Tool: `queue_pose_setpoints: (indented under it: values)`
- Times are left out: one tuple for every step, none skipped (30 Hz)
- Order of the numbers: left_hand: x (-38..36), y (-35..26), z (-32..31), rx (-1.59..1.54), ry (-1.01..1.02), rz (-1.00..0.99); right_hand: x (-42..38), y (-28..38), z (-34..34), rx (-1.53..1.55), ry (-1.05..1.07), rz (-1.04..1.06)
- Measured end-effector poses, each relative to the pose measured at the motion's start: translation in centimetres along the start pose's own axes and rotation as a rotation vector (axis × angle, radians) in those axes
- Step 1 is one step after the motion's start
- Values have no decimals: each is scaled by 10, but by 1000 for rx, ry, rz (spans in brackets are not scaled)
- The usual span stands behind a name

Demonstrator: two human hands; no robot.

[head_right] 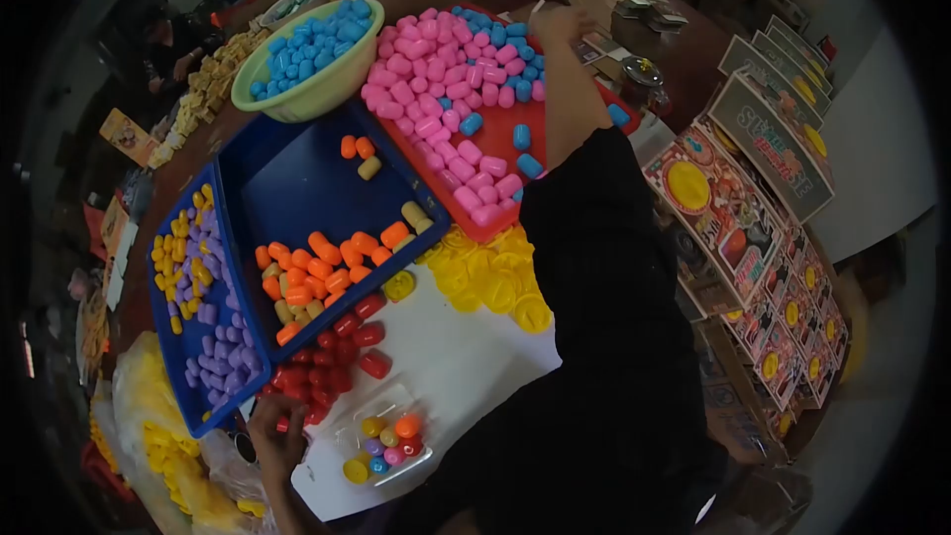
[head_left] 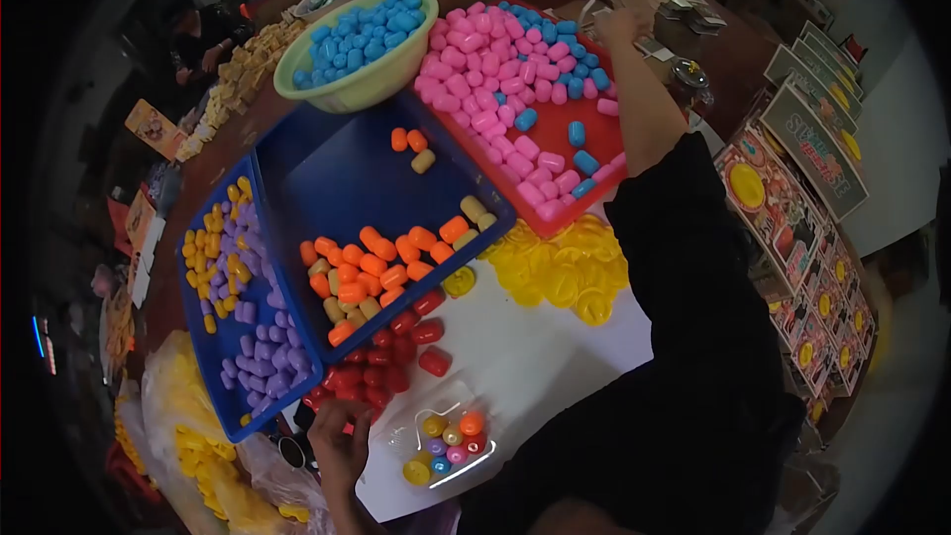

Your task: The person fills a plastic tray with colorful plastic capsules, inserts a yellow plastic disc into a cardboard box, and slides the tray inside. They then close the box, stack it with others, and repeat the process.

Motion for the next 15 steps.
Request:
queue_pose_setpoints:
  values:
    - [2, 3, 3, 7, -12, -3, 5, -8, 5, -105, 179, -94]
    - [3, 11, 4, -13, -23, 71, 10, -18, 9, -215, 363, -183]
    - [6, 18, 5, -35, -33, 149, 22, -38, 0, -240, 322, -265]
    - [8, 22, 6, -34, -36, 156, 35, -72, -19, -270, 284, -348]
    - [8, 27, 7, -55, -41, 208, 51, -105, -40, -342, 390, -297]
    - [9, 32, 6, -75, -42, 261, 70, -143, -62, -417, 496, -247]
    - [10, 40, 4, -74, -33, 272, 89, -191, -82, -426, 507, -246]
    - [9, 48, 4, -12, -43, 253, 106, -234, -98, -374, 515, -249]
    - [16, 42, 2, 49, -54, 234, 98, -222, -87, -321, 522, -251]
    - [19, 33, -1, 48, -49, 249, 73, -212, -73, -328, 535, -245]
    - [21, 22, 0, -22, -52, 394, 66, -187, -60, -337, 509, -292]
    - [24, 12, 0, -92, -55, 539, 80, -190, -75, -345, 483, -339]
    - [25, 10, 0, -89, -55, 550, 83, -197, -84, -351, 455, -389]
    - [26, 9, 0, -82, -59, 557, 86, -205, -89, -359, 424, -442]
    - [28, 8, -1, -75, -62, 559, 88, -215, -92, -366, 390, -498]
Point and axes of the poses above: each hand's wrist, its own x-axis towards the middle knuckle, its own z-axis out of the back of the hand, y = z × x, the point moved 3 cm from there along x, towards the middle knuckle, and after that the axes turned 14 degrees about z, right-handed, at the moved point
